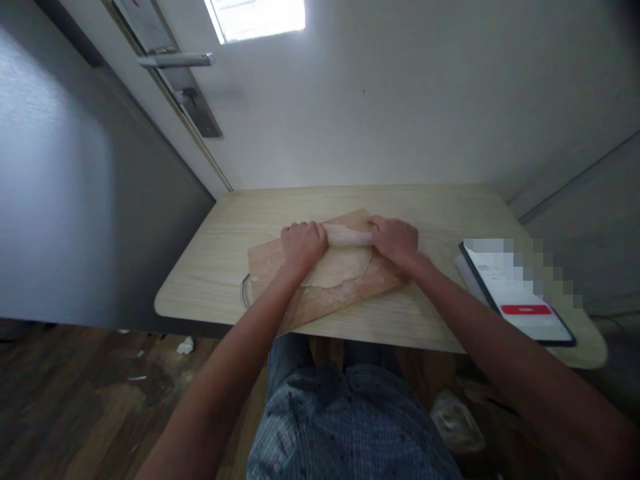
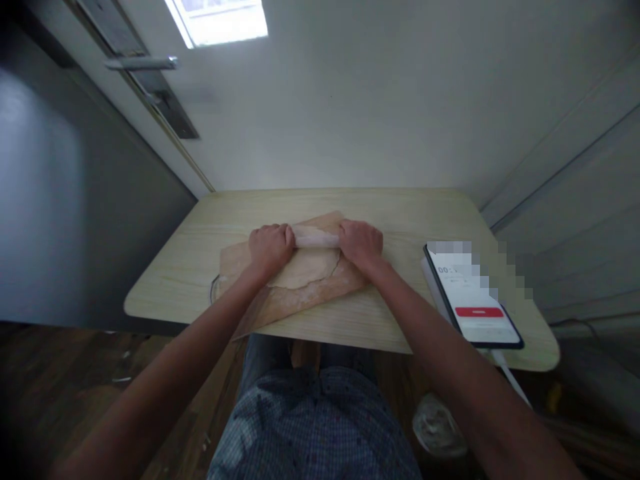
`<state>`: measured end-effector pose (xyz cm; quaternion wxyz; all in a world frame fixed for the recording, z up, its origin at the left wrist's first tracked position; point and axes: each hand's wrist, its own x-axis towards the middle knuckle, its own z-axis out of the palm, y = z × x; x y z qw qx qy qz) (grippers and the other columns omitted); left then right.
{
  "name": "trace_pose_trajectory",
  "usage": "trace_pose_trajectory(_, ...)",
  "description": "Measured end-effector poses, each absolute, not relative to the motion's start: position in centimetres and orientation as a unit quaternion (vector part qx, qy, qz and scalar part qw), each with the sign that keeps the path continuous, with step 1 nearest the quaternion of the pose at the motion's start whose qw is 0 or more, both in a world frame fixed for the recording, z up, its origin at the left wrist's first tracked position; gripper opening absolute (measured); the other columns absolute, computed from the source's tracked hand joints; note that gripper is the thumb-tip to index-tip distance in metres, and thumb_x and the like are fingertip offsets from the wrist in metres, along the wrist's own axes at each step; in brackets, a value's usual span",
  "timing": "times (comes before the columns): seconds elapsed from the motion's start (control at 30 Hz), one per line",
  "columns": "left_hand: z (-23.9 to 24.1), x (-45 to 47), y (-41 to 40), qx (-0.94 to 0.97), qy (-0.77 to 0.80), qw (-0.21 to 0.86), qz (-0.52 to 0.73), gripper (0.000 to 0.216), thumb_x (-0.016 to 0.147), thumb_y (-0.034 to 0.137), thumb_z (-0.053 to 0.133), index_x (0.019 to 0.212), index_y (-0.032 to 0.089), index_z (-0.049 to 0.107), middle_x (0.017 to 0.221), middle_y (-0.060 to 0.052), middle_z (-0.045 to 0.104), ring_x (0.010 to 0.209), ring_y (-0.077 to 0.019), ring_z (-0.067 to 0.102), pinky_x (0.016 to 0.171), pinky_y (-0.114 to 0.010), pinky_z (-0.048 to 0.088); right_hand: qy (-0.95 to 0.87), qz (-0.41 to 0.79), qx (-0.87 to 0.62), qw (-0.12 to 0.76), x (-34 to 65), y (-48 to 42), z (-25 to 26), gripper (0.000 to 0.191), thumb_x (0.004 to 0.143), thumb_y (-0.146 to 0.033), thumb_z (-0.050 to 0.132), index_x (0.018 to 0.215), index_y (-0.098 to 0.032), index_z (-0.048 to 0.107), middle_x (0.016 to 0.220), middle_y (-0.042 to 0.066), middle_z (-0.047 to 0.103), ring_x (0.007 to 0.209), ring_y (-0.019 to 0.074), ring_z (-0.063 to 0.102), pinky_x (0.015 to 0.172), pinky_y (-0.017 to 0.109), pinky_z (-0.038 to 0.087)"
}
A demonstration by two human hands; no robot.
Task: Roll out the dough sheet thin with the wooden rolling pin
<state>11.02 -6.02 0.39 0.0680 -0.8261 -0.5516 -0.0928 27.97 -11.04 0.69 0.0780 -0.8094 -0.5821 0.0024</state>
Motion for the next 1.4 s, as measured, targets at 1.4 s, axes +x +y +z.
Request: trace_pose_trajectory(1.4,-1.2,7.6,-10.7,-0.864,-0.481,0.066,-0.133,0.052,0.091,0.043,0.026,0.134,0.016,0.035,0.135,-0.016,0.044,0.116,-0.0271,0.046,0.1,-0.043,0.029,-0.822,0.023,-0.569,-0.022,28.6,-11.2,1.9,0.063,0.08,-0.063,0.04,0.114,-0.013,0.058,0.136,0.016,0.042,0.124,0.03,0.037,0.096,0.042,0.037)
